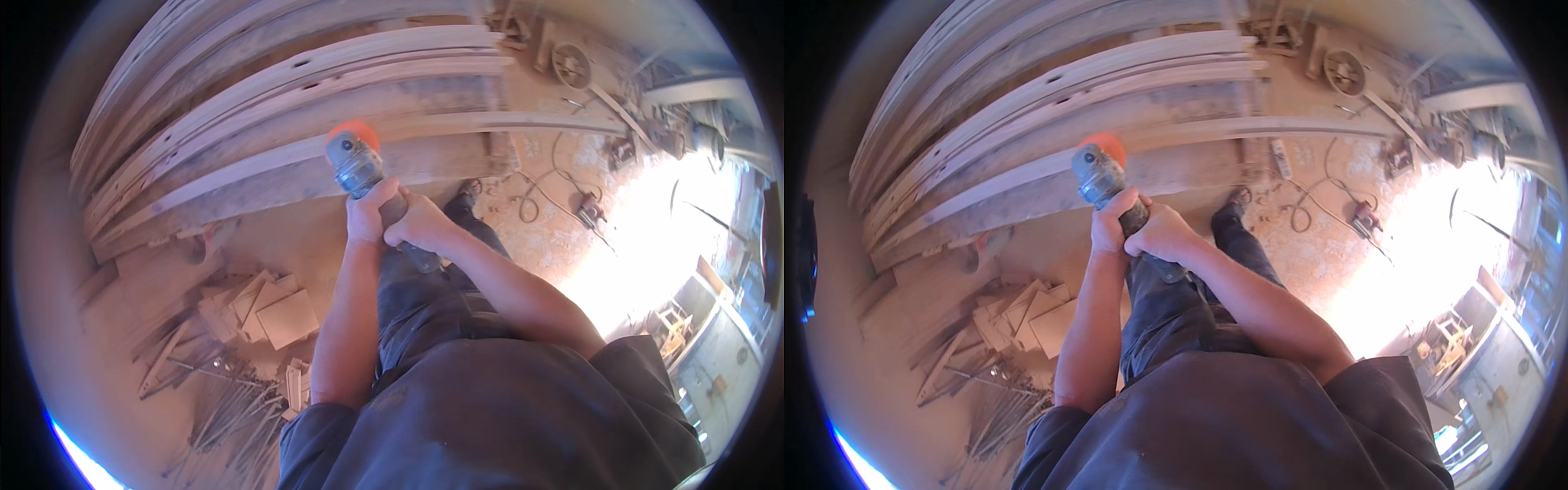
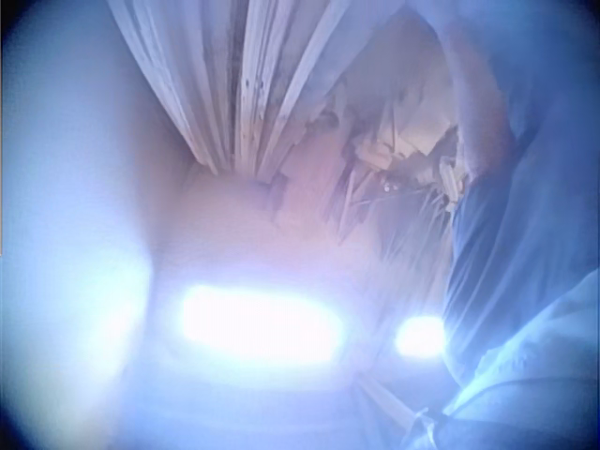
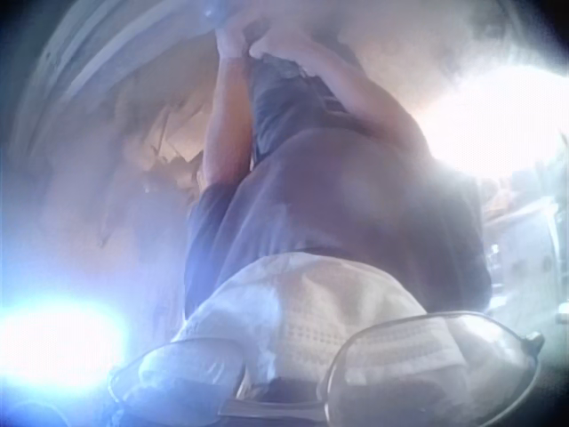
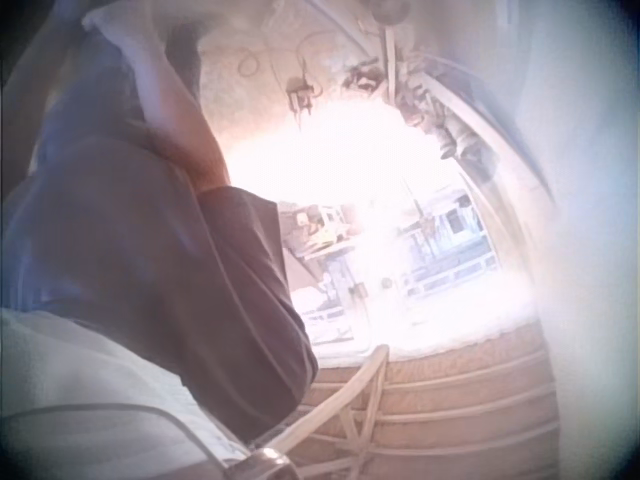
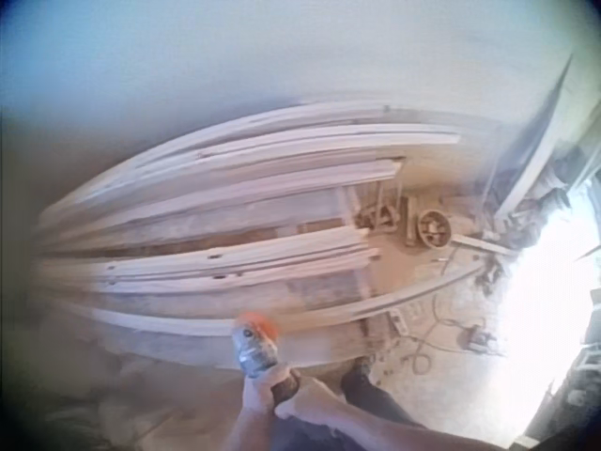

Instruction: The person sands curved wooden planks using a hand-held angle grinder with a sanding disc.

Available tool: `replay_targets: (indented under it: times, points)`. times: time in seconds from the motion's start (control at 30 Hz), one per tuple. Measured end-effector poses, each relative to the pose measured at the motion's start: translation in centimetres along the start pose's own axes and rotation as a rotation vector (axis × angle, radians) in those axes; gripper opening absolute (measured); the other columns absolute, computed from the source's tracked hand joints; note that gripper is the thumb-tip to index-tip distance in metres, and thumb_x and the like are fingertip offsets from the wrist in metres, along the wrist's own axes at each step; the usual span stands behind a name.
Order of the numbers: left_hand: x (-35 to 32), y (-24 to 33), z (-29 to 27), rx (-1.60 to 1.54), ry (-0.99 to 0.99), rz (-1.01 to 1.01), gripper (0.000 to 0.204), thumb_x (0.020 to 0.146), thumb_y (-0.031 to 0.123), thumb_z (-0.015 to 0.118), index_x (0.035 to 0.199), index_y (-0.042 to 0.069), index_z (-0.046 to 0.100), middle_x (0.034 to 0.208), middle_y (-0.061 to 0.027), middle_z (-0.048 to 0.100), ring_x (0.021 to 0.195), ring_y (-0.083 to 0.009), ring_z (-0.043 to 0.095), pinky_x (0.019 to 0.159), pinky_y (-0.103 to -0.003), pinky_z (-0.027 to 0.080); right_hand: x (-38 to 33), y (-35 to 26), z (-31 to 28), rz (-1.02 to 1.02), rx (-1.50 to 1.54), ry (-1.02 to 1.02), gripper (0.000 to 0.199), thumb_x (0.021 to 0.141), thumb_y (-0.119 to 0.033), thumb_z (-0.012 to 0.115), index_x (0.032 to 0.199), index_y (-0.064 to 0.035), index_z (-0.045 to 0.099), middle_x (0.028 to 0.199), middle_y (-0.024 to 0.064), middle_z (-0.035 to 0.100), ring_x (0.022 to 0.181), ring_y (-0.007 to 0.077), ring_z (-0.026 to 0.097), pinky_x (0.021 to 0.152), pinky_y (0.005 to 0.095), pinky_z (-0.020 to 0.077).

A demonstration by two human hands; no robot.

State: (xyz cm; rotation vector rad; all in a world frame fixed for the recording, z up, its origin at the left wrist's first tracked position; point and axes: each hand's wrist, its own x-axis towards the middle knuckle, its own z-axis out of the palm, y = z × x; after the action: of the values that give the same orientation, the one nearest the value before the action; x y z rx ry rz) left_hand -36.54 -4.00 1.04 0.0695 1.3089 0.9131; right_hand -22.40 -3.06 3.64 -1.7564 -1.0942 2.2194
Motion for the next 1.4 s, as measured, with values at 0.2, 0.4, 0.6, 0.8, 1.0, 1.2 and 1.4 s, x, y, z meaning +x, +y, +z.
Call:
replay_targets:
  times: [0.2,0.4,0.6,0.8,1.0,1.2,1.4]
  points:
    - [0.0,-5.3,9.6,0.097,-0.085,0.044,0.018,0.082,0.013,0.077,0.09,-0.001,0.07,0.084,-0.0094,0.071,0.071,-0.0209,0.069,0.067,-0.036,0.056,-4.0,4.0,-9.2,-0.03,0.099,0.04,0.057,0.059,-0.017,0.081,0.112,0.001,0.067,0.085,0.0093,0.073,0.079,0.019,0.071,0.074,0.0334,0.0572]
    - [-0.5,-10.5,19.7,0.111,-0.183,-0.011,0.02,0.08,0.01,0.08,0.095,0.001,0.071,0.086,-0.007,0.071,0.072,-0.0194,0.068,0.069,-0.035,0.055,-8.4,9.2,-17.5,-0.021,0.209,0.178,0.055,0.06,-0.01,0.077,0.112,0.0015,0.064,0.084,0.0095,0.072,0.072,0.019,0.07,0.068,0.0336,0.0565]
    - [0.6,-12.1,21.7,0.212,-0.181,-0.046,0.03,0.075,0.014,0.086,0.098,0.002,0.071,0.088,-0.0052,0.07,0.073,-0.0166,0.066,0.07,-0.035,0.054,-9.4,9.7,-18.4,-0.067,0.342,0.209,0.037,0.061,-0.003,0.069,0.098,0.0045,0.068,0.079,0.0124,0.071,0.068,0.023,0.07,0.065,0.0359,0.0576]
    - [0.5,-5.9,10.8,0.093,-0.016,0.027,0.02,0.08,0.013,0.079,0.095,0.002,0.072,0.086,-0.0069,0.07,0.072,-0.0195,0.068,0.069,-0.035,0.055,-4.2,4.0,-9.6,-0.066,0.055,0.108,0.05,0.061,-0.009,0.077,0.108,0.0046,0.067,0.091,0.0103,0.073,0.082,0.0196,0.07,0.075,0.0332,0.0563]
    - [-0.7,-4.0,6.8,0.127,-0.008,0.073,0.021,0.083,0.021,0.078,0.091,0.001,0.074,0.088,-0.007,0.072,0.076,-0.0181,0.068,0.072,-0.034,0.055,-2.9,3.0,-6.3,-0.031,0.064,0.029,0.043,0.061,-0.013,0.08,0.1,0.0007,0.069,0.083,0.0086,0.072,0.076,0.0159,0.069,0.07,0.0325,0.0559]
    - [-0.7,-7.2,13.1,0.273,-0.179,0.029,0.038,0.074,0.027,0.091,0.1,0.004,0.076,0.093,-0.0058,0.076,0.079,-0.0148,0.07,0.077,-0.035,0.057,-6.6,8.8,-10.8,0.015,0.381,0.164,0.039,0.059,-0.007,0.077,0.096,0.0027,0.071,0.082,0.0099,0.072,0.073,0.0191,0.07,0.07,0.0325,0.0576]
    - [-0.6,-2.6,5.3,0.184,-0.058,0.071,0.024,0.077,0.019,0.086,0.089,0.002,0.074,0.085,-0.0039,0.072,0.074,-0.0146,0.067,0.071,-0.032,0.055,-2.6,4.3,-4.0,-0.021,0.11,0.089,0.041,0.061,-0.01,0.079,0.098,0.0034,0.067,0.085,0.0087,0.071,0.077,0.0178,0.069,0.073,0.0314,0.0557]
